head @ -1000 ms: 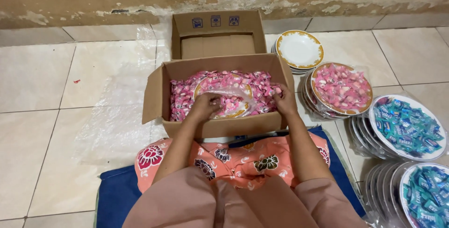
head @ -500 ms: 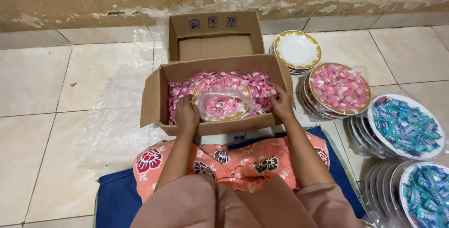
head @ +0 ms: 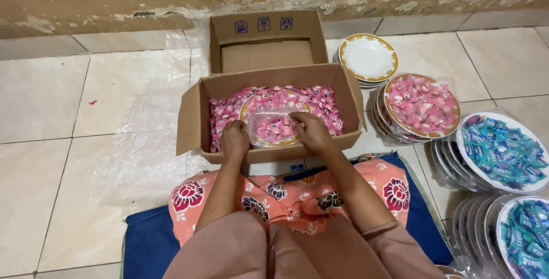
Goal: Packaging small pink items into plastic bags with plates and placing them in a box.
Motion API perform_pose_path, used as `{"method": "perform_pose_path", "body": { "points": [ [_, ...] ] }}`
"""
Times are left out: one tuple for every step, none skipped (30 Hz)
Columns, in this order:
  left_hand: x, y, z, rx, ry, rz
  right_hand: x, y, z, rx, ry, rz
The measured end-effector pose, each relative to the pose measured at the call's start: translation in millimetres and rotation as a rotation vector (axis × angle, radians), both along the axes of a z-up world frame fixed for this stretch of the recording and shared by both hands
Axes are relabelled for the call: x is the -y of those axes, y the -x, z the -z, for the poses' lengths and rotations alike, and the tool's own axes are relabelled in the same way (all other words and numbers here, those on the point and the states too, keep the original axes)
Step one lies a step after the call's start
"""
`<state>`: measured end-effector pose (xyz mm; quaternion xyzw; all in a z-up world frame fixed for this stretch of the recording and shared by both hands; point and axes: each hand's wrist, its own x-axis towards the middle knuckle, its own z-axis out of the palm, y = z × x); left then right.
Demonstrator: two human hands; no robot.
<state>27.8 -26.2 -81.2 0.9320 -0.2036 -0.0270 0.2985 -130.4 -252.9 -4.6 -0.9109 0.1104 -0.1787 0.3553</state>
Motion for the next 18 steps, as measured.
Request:
{"method": "perform_pose_path", "body": {
  "points": [
    [-1.5,0.7,-2.4,-0.001,-0.001,0.001,15.6,1.8,1.7,-0.001,-0.001,0.001],
    [-2.3,0.7,-5.4,-0.038,-0.017,0.007,31.8,3.3,3.1,0.025,0.051,0.107],
    [-2.8,0.8,-8.4,-0.075,-0.033,0.013,48.1,5.0,4.3,0.05,0.104,0.214],
    [-2.9,-4.7,0.8,-0.073,-0.032,0.015,67.8,7.3,14.2,0.052,0.105,0.216],
    [-2.7,-10.3,10.0,-0.125,-0.057,0.009,87.7,9.6,24.0,-0.102,0.186,0.269],
    [-1.7,-16.1,19.2,-0.176,-0.082,0.004,108.1,12.4,33.5,-0.256,0.266,0.324],
    [4.4,-18.7,14.5,-0.174,-0.08,0.008,116.5,10.4,48.1,-0.254,0.267,0.328],
    [10.4,-20.0,10.3,-0.245,-0.248,0.008,124.4,10.7,63.6,-0.437,0.226,0.382],
    [16.4,-21.1,6.2,-0.314,-0.417,0.007,132.3,11.1,79.3,-0.62,0.182,0.435],
    [18.2,-19.8,8.3,-0.314,-0.417,0.011,122.6,8.3,64.6,-0.621,0.182,0.439],
    [19.8,-18.4,10.4,-0.334,-0.438,-0.006,112.6,5.4,49.9,-0.699,0.164,0.319],
    [21.5,-17.1,12.6,-0.355,-0.461,-0.024,102.7,2.4,35.4,-0.776,0.144,0.199],
    [24.5,-24.5,38.2,-0.356,-0.461,-0.019,103.2,5.0,31.3,-0.778,0.143,0.203],
    [26.2,-34.2,62.6,-0.497,-0.407,-0.038,103.2,4.2,26.6,-0.888,0.118,0.034],
    [27.5,-44.0,87.0,-0.637,-0.352,-0.056,102.8,3.4,22.0,-0.994,0.093,-0.138],
    [26.2,-42.0,80.1,-0.638,-0.354,-0.058,109.4,0.9,36.2,-0.994,0.091,-0.139],
    [24.8,-40.1,73.2,-0.683,-0.421,-0.028,115.9,-1.7,50.5,-1.045,0.119,-0.206],
    [25.3,-40.1,65.2,-0.725,-0.487,0.002,124.0,-5.8,63.6,-1.091,0.149,-0.271]
  ]
}}
